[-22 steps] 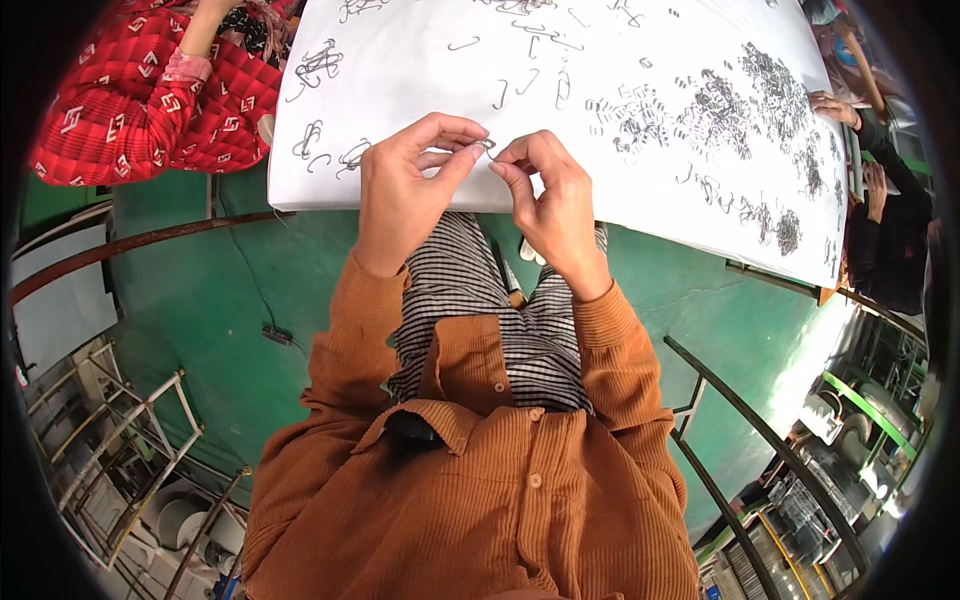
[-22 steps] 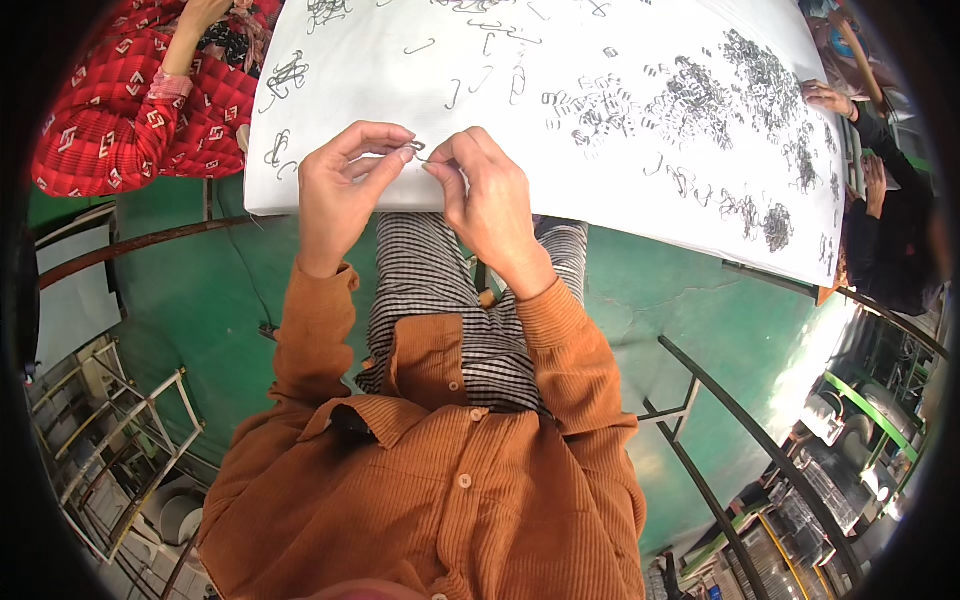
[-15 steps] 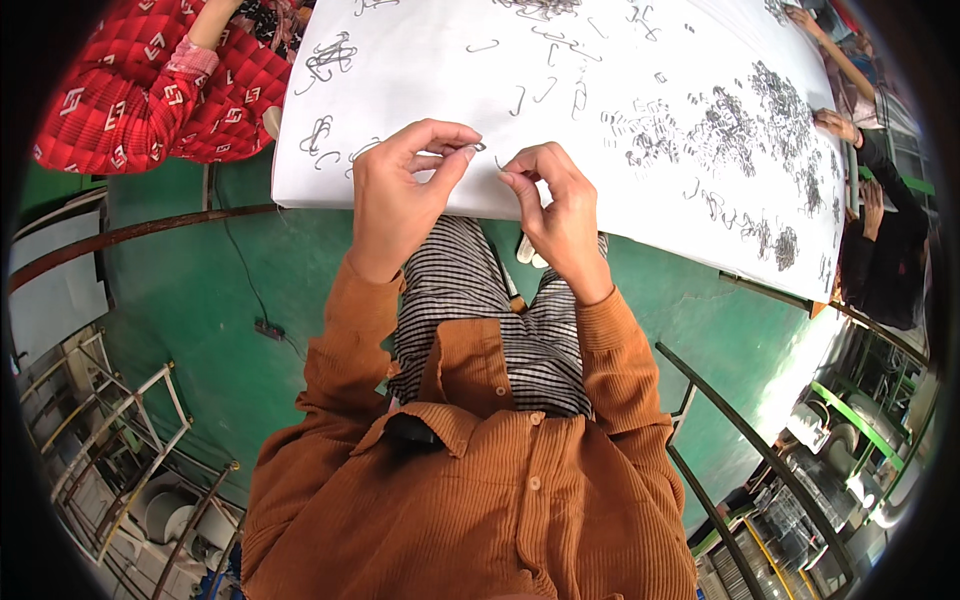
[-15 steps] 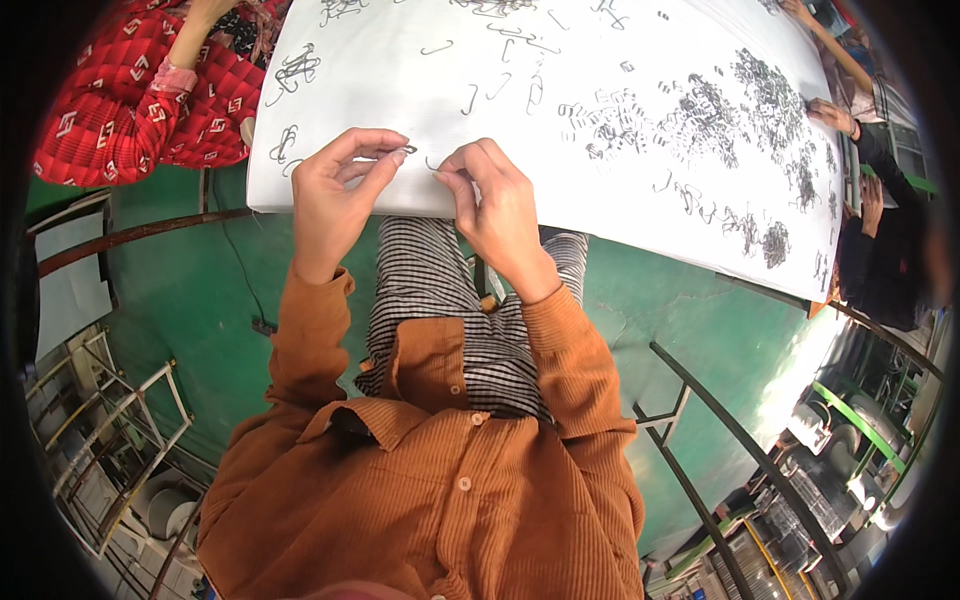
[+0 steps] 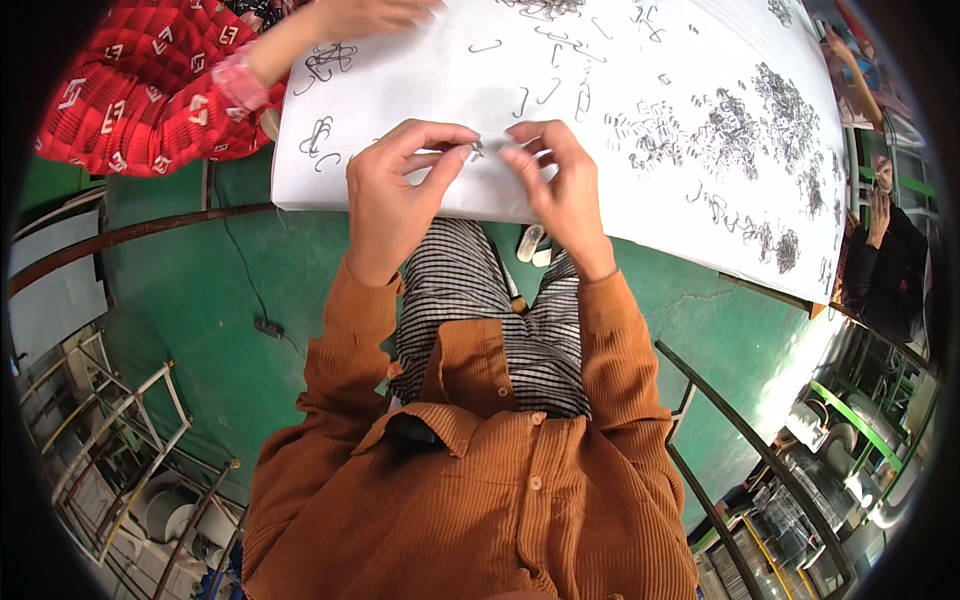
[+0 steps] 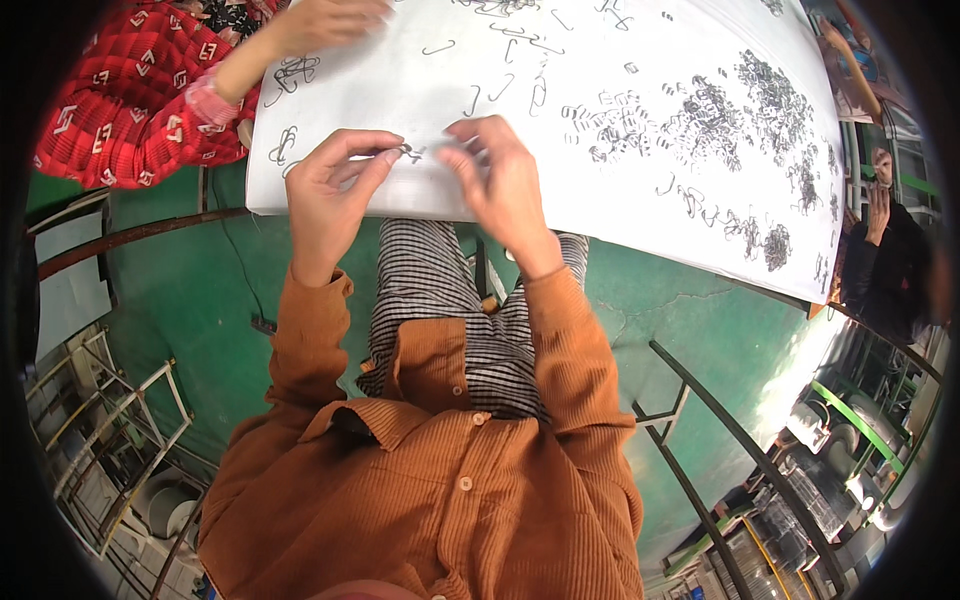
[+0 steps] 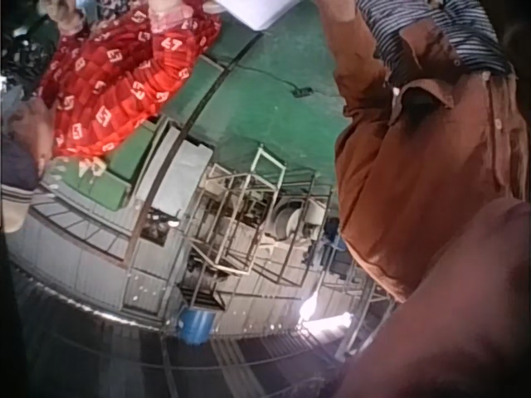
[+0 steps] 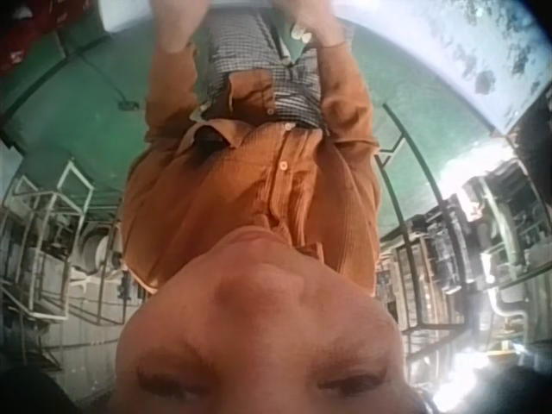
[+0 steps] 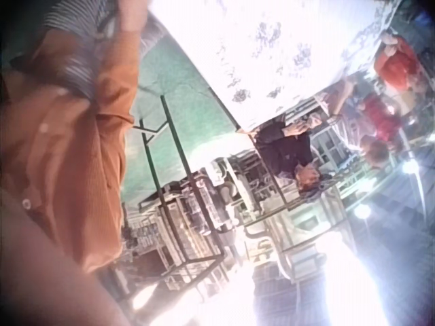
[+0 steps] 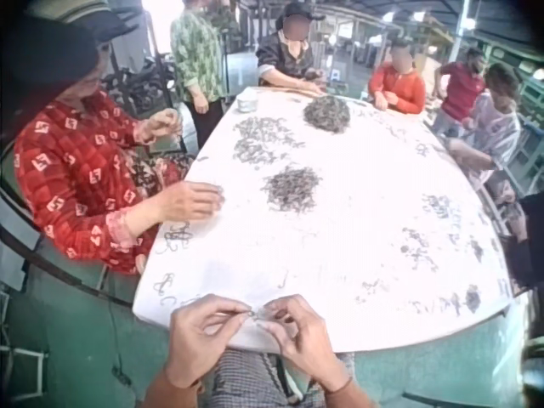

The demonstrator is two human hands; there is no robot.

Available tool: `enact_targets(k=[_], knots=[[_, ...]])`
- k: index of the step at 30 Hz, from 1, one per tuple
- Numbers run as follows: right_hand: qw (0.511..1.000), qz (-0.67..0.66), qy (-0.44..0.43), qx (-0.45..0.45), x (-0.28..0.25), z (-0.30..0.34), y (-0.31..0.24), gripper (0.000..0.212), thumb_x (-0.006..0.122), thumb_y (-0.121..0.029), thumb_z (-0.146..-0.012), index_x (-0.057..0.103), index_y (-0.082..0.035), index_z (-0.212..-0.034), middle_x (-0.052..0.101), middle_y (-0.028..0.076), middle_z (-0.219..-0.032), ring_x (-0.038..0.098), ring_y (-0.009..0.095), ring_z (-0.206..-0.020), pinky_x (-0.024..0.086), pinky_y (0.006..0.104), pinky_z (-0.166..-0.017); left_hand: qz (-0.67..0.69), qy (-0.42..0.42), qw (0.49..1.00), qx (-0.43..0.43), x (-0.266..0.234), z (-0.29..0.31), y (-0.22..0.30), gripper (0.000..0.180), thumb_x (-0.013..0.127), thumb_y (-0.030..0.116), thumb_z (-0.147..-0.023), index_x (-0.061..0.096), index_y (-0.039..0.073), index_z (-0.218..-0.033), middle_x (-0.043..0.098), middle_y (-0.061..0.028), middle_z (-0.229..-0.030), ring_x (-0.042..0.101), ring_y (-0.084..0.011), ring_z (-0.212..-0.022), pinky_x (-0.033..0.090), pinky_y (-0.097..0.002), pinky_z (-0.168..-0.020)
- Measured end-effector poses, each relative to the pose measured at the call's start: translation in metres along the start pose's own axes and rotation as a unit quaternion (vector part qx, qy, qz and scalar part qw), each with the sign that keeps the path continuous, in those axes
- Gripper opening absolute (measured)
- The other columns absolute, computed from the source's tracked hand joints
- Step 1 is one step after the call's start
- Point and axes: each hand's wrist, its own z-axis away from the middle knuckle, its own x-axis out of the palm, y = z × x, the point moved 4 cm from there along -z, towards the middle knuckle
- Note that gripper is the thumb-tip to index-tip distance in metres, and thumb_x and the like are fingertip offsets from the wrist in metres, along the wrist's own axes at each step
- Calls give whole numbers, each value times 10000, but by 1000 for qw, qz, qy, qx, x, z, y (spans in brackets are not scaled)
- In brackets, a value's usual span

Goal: The person picks up metal clips from a table and sorts them by hand into specific areas on a paper sheet. They then hang some of the clips onto a vertical wire rack.

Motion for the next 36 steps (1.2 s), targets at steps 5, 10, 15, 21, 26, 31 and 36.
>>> enact_targets(k=[5,10,15,21,26,31,36], knots=[[963,255,39,77,14,-38,48,180,691,-207,-816,668,-39,-878,674,127,-819,649,295,-707,509,395,-633,-15,34,998,42,1,-6,0,150,624,-67,-827,694,-32,-956,692,-87,-932,666,-137,-828,565,-259,-740],[934,352,-18,52,34,-49,41,168,684,-168,-799,618,-15,-817,644,157,-851,650,337,-739,506,422,-628,-1,0,1000,17,3,-7,-1,161,622,-59,-859,684,-27,-1004,672,-86,-1013,642,-144,-938,533,-265,-812],[977,210,37,2,12,-29,37,73,636,-50,-831,606,16,-837,643,166,-798,635,302,-655,508,385,-613,63,2,998,-6,15,-10,0,168,628,-65,-857,665,-49,-1019,676,-97,-1016,640,-146,-946,529,-268,-827],[967,-187,11,173,-34,-1,-1,106,650,-67,-881,643,11,-953,664,54,-757,597,83,-613,468,230,-526,73,0,997,-13,30,-8,7,196,651,-68,-838,648,-58,-1033,676,-106,-1015,643,-141,-938,526,-263,-804],[935,-316,54,152,-47,14,-25,68,677,-81,-876,647,-23,-859,661,30,-835,584,90,-672,459,207,-532,71,-7,997,2,44,-5,20,200,661,-69,-828,647,-53,-1027,677,-99,-1007,648,-142,-923,528,-263,-807],[966,-233,95,64,-57,16,-21,71,707,-55,-837,644,-30,-856,632,38,-924,596,105,-845,484,237,-623,59,-25,998,21,58,-2,31,197,665,-74,-822,646,-47,-1017,678,-100,-999,657,-151,-925,538,-275,-835],[963,-236,130,29,-67,21,-20,68,682,-29,-839,623,-9,-864,626,59,-926,603,133,-843,494,269,-717,25,-60,997,51,74,2,36,195,659,-88,-817,643,-50,-1008,679,-108,-993,660,-156,-932,547,-282,-843]])
